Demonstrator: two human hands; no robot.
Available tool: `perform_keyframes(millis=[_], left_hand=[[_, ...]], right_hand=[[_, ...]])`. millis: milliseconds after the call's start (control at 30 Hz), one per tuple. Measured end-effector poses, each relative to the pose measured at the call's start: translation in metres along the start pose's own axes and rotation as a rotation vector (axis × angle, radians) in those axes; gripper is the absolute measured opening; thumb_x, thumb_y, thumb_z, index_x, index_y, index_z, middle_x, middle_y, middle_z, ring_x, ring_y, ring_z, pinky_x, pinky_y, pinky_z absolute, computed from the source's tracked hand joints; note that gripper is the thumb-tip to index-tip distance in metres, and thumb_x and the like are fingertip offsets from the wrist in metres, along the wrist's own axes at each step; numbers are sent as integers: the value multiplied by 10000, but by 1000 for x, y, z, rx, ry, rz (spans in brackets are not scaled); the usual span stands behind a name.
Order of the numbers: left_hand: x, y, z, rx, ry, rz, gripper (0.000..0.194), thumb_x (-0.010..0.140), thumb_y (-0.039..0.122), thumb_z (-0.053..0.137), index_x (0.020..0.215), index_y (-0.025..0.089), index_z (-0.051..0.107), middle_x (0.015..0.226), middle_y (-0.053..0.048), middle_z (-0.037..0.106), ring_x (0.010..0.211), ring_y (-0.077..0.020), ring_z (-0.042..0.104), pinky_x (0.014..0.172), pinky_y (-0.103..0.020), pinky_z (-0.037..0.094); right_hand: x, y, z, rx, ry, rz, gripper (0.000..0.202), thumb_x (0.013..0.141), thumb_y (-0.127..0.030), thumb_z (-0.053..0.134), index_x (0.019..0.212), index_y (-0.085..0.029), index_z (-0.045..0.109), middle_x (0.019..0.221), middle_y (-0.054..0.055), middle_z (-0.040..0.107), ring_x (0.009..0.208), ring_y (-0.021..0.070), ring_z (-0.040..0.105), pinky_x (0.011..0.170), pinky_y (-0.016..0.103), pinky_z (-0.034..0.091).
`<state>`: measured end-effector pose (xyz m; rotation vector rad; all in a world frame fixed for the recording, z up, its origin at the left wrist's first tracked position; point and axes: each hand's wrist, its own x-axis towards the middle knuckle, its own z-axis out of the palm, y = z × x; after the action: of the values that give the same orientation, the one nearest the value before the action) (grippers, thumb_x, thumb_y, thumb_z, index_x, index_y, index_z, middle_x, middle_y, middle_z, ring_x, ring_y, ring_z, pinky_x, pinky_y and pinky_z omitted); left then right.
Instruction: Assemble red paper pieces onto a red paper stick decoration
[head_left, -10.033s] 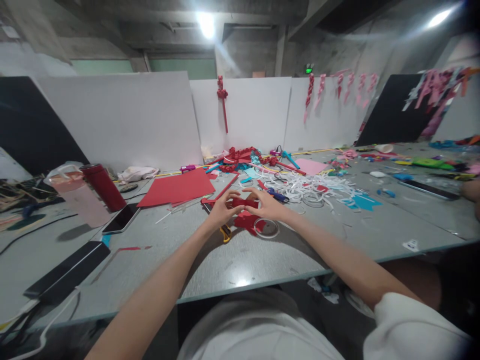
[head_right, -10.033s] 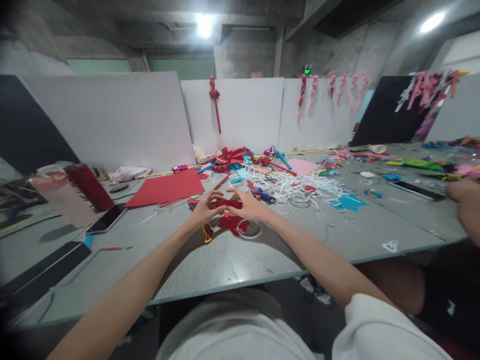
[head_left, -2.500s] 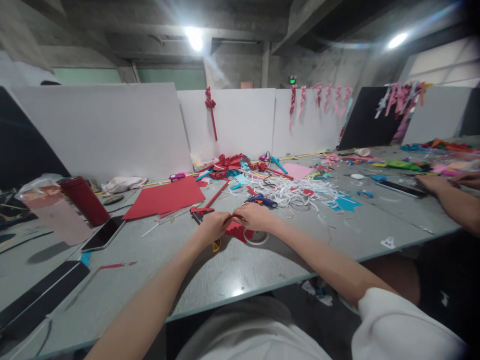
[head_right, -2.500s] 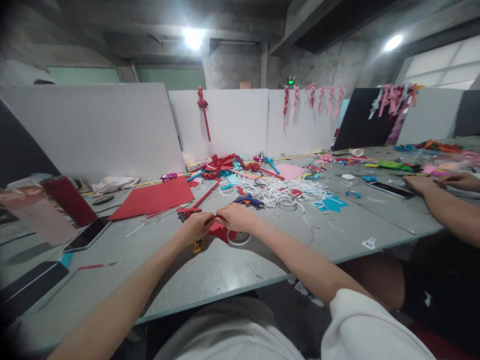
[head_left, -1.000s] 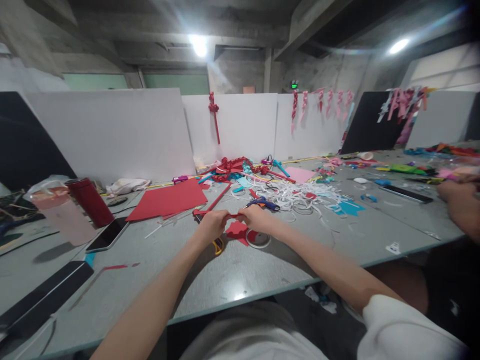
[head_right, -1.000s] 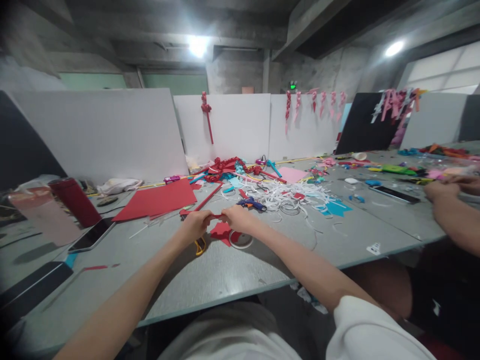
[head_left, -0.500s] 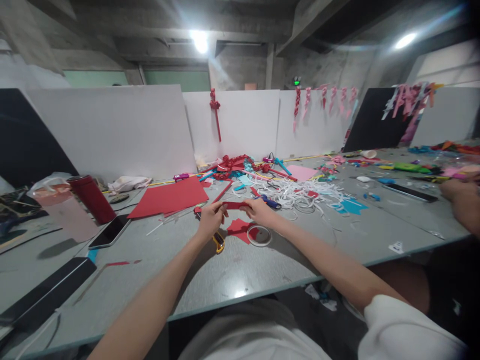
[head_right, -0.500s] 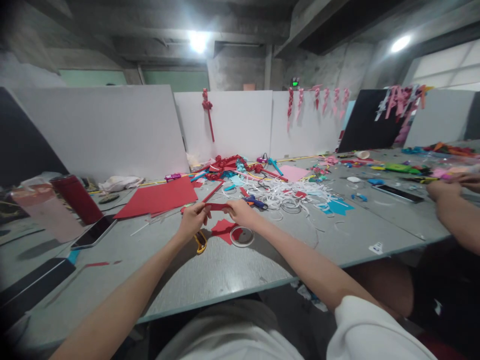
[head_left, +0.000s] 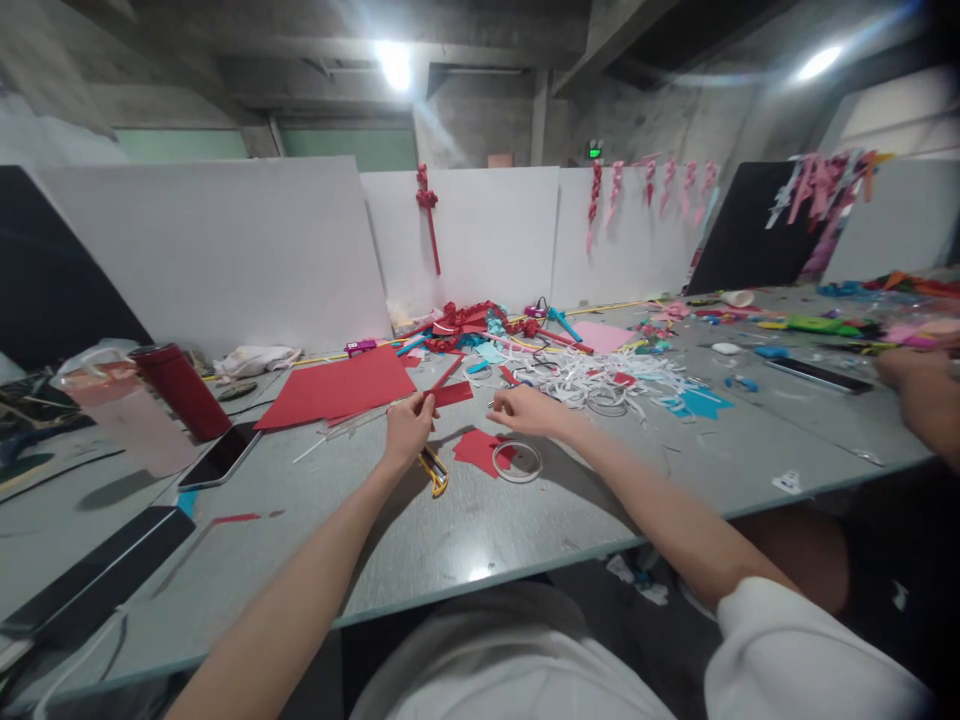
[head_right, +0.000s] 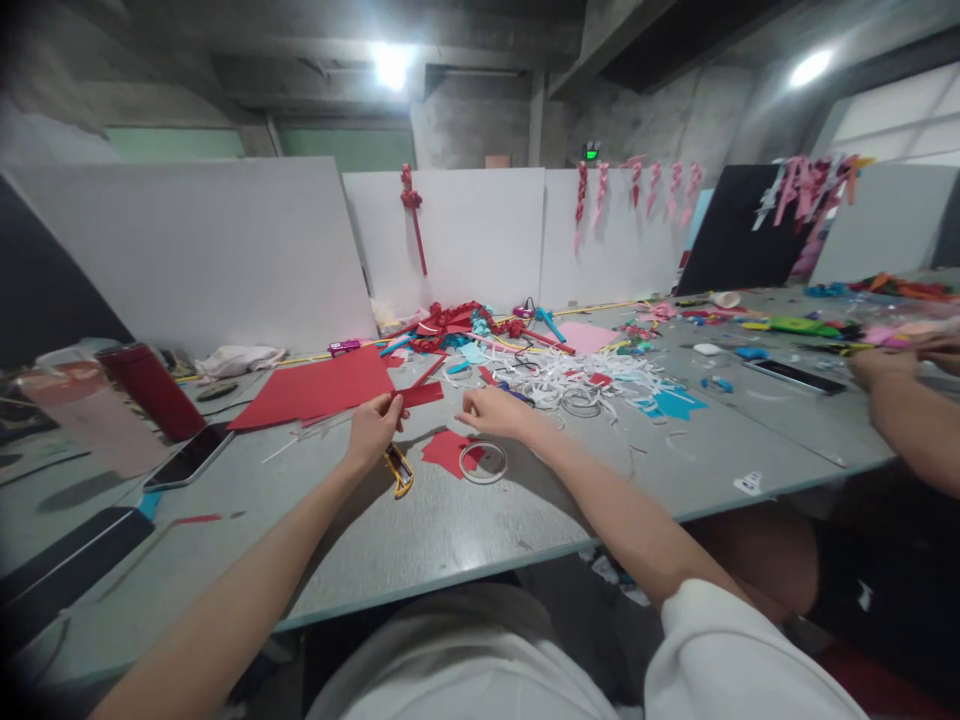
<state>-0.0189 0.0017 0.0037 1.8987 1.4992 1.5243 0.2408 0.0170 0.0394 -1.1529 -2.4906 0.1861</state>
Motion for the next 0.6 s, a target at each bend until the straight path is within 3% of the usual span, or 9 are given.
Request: perform_keyframes(millis=[133, 200, 267, 333, 400, 500, 600], left_hand=[[-1, -6, 6, -54, -30, -40, 441, 968, 462, 462, 751, 152, 688, 613, -39, 687, 506, -128, 627, 557, -224, 447], [-3, -4, 10, -74, -42, -46, 429, 967, 462, 467, 801, 144, 701, 608, -41, 681, 513, -132, 630, 551, -222, 449], [-6, -1, 11, -103, -29, -31, 359, 960, 434, 490, 965, 142, 699, 659, -34, 698, 512, -121, 626, 549, -216, 455], [-9, 4, 10, -136, 0, -7, 353, 954, 389, 504, 1198, 163, 621, 710, -9, 705, 493, -105, 609, 545, -208, 462], [-10, 9, 8, -135, 26, 14, 390, 950, 345, 496, 1305, 191, 543, 698, 22, 679, 467, -97, 584, 525, -201, 454], [-10, 13, 5, -69, 26, 61, 273, 947, 272, 463, 1164, 199, 612, 674, 32, 640, 474, -93, 576, 527, -198, 441], [-10, 13, 5, 4, -6, 134, 228, 932, 192, 444, 982, 187, 666, 737, 6, 667, 529, -92, 600, 587, -211, 463]], right_hand=[[-3, 17, -2, 86, -354, -24, 344, 778, -494, 771, 850, -160, 731, 795, 36, 722, 668, 139, 607, 576, 225, 370], [-4, 21, 2, 156, -442, -19, 337, 724, -464, 815, 848, -162, 731, 784, 25, 718, 670, 137, 608, 575, 218, 380], [-4, 21, 4, 196, -445, -34, 282, 749, -419, 790, 825, -157, 720, 759, 20, 706, 653, 129, 595, 575, 216, 378], [-4, 16, 3, 213, -408, -86, 238, 813, -388, 713, 796, -151, 702, 717, 10, 682, 619, 119, 559, 569, 219, 363], [-3, 9, 0, 233, -326, -132, 246, 862, -366, 625, 762, -147, 674, 674, -5, 640, 592, 109, 506, 564, 221, 339], [2, 1, 1, 270, -57, -65, 302, 898, -350, 520, 695, -149, 617, 625, -18, 570, 587, 105, 452, 573, 226, 311], [9, 0, 11, 270, 193, 135, 328, 884, -315, 473, 611, -158, 566, 559, -21, 510, 558, 107, 425, 560, 238, 287]])
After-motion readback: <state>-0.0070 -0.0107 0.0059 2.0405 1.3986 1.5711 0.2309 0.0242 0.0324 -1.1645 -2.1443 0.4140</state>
